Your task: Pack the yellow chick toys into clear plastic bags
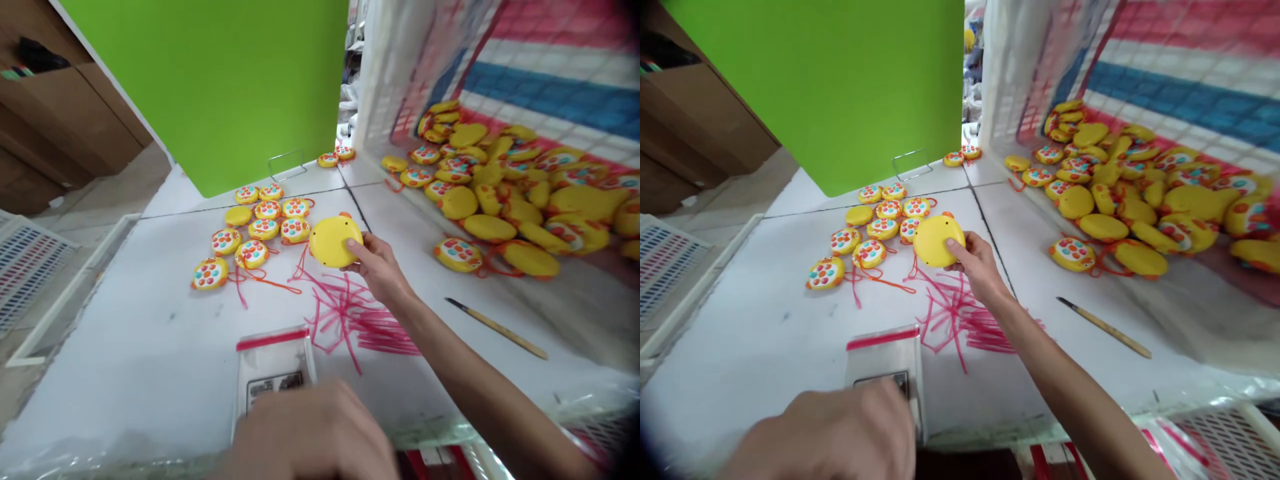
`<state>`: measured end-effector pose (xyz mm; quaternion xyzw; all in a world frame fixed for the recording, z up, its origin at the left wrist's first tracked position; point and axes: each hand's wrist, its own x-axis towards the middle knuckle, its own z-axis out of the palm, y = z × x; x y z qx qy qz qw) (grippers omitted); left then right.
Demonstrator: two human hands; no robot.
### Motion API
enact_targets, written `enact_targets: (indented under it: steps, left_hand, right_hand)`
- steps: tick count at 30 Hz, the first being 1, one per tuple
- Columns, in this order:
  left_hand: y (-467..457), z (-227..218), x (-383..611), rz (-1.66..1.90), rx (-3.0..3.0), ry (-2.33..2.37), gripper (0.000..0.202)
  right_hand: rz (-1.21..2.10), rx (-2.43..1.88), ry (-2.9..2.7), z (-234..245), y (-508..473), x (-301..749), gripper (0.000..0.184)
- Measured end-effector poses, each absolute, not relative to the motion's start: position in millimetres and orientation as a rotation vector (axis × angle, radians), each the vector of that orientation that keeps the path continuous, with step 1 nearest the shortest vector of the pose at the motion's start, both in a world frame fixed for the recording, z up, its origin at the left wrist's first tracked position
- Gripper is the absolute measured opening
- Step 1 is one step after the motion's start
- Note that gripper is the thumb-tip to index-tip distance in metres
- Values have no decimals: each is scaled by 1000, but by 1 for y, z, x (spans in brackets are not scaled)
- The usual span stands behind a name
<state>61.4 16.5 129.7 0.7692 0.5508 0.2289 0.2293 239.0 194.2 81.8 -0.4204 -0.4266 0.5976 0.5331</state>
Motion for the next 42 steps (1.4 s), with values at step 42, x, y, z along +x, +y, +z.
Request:
enact_targets:
  steps: [42]
  left_hand:
    - [25, -18, 15, 970, 2317, 1700, 23]
  right_hand:
    - [2178, -841, -1025, 58, 72, 204, 39]
